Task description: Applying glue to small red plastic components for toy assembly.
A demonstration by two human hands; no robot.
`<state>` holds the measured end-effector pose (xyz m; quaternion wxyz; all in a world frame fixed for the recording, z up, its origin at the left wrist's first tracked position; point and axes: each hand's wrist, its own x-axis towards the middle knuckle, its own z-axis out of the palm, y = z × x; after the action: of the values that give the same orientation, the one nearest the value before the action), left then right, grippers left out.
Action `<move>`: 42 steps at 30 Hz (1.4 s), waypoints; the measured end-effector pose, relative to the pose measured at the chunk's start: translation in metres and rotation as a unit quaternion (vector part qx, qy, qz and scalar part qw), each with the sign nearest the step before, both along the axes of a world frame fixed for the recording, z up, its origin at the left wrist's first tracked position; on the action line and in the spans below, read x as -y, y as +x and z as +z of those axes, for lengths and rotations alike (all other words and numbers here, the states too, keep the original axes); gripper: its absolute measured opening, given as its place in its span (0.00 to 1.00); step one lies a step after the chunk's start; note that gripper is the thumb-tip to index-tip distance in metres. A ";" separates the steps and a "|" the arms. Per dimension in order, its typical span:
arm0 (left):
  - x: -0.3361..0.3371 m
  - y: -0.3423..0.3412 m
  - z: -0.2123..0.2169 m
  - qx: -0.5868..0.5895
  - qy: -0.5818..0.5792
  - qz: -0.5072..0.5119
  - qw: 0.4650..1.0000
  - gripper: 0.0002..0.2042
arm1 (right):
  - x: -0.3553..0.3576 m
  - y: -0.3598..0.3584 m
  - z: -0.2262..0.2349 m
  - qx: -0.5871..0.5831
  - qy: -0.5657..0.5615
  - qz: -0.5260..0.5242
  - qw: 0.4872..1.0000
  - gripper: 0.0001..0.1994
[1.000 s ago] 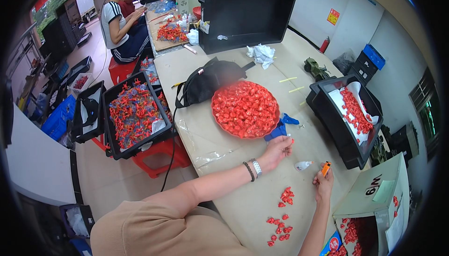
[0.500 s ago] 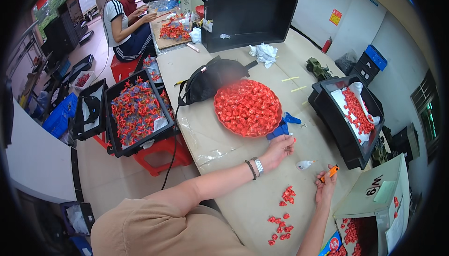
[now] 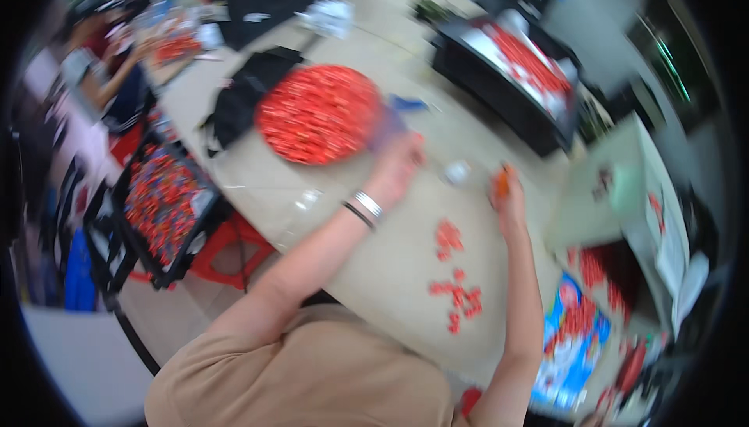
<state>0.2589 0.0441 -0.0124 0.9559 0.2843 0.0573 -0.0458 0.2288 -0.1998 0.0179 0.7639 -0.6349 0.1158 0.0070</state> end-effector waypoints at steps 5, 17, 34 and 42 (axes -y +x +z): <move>0.001 0.002 0.001 0.002 -0.014 -0.009 1.000 0.06 | 0.011 -0.008 0.018 0.052 -0.053 0.028 0.997 0.24; 0.003 -0.004 0.011 -0.011 0.001 -0.017 1.000 0.07 | -0.003 -0.023 0.050 0.126 -0.289 0.082 0.946 0.23; 0.003 -0.004 0.010 -0.007 0.012 -0.017 1.000 0.07 | -0.039 -0.027 0.046 0.302 -0.685 -0.063 0.660 0.17; 0.003 -0.003 0.008 -0.008 0.015 -0.018 1.000 0.07 | -0.042 -0.024 0.037 0.297 -0.667 -0.064 0.680 0.16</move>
<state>0.2564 0.0410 -0.0040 0.9501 0.2991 0.0604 -0.0647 0.2044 -0.1581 0.0554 0.1313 -0.9360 -0.1034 -0.3098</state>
